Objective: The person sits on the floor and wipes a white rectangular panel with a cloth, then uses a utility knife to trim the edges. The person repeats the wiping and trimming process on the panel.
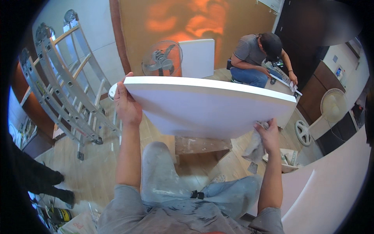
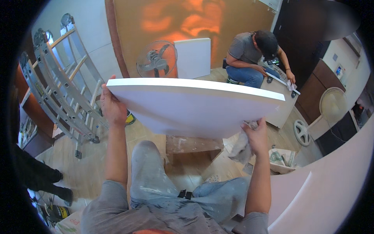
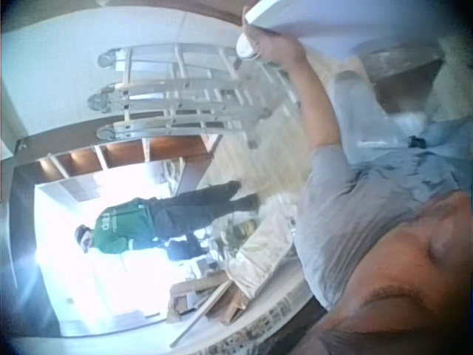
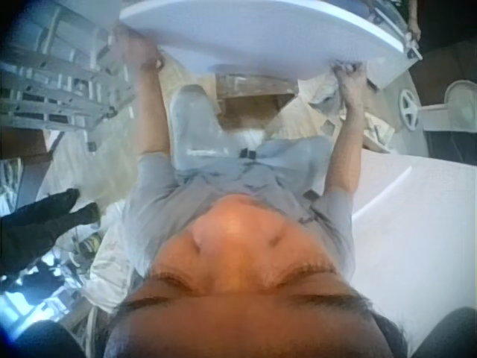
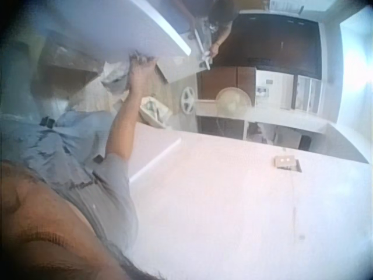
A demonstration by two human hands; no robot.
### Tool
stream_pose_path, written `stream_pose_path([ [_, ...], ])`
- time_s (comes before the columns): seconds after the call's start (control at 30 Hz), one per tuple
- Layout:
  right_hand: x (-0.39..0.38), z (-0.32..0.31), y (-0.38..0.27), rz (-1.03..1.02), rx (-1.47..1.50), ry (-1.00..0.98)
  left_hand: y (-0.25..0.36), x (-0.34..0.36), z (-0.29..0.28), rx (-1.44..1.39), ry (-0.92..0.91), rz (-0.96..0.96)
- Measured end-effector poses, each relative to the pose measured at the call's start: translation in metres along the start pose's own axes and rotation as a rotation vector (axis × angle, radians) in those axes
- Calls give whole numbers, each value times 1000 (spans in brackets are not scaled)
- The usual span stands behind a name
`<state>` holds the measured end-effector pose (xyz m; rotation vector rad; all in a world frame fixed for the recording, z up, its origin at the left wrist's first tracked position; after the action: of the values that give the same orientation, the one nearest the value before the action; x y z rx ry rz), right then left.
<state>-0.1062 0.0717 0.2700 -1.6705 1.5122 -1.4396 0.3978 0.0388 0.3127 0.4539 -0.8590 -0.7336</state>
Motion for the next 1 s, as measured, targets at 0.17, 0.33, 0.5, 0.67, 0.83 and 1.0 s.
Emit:
stream_pose_path([
  [0.17,9,15,-2,28,35,96,65,4,53,423,116,695],
  [0.33,23,15,-1,-50,44,124,73,-20,216,1095,-727,430],
  [0.5,37,17,-6,3,67,89,-11,13,283,1596,-1163,-21],
  [0.67,31,14,102,348,280,152,-59,53,281,1491,-1140,3],
  [0.83,12,25,183,637,248,15,-81,77,276,1440,-1161,-70],
  [1.0,37,5,213,597,261,228,-139,104,257,1282,-974,-422],
])
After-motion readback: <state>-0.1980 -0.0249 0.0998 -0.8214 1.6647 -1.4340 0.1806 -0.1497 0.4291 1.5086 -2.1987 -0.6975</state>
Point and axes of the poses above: each hand's wrist, its own x-axis towards the middle knuckle, its own z-axis out of the palm, y = z × x, the point moved 4 cm from there along x, towards the middle knuckle, and after that the axes turned 5 degrees about -z, right-handed, at the moved point
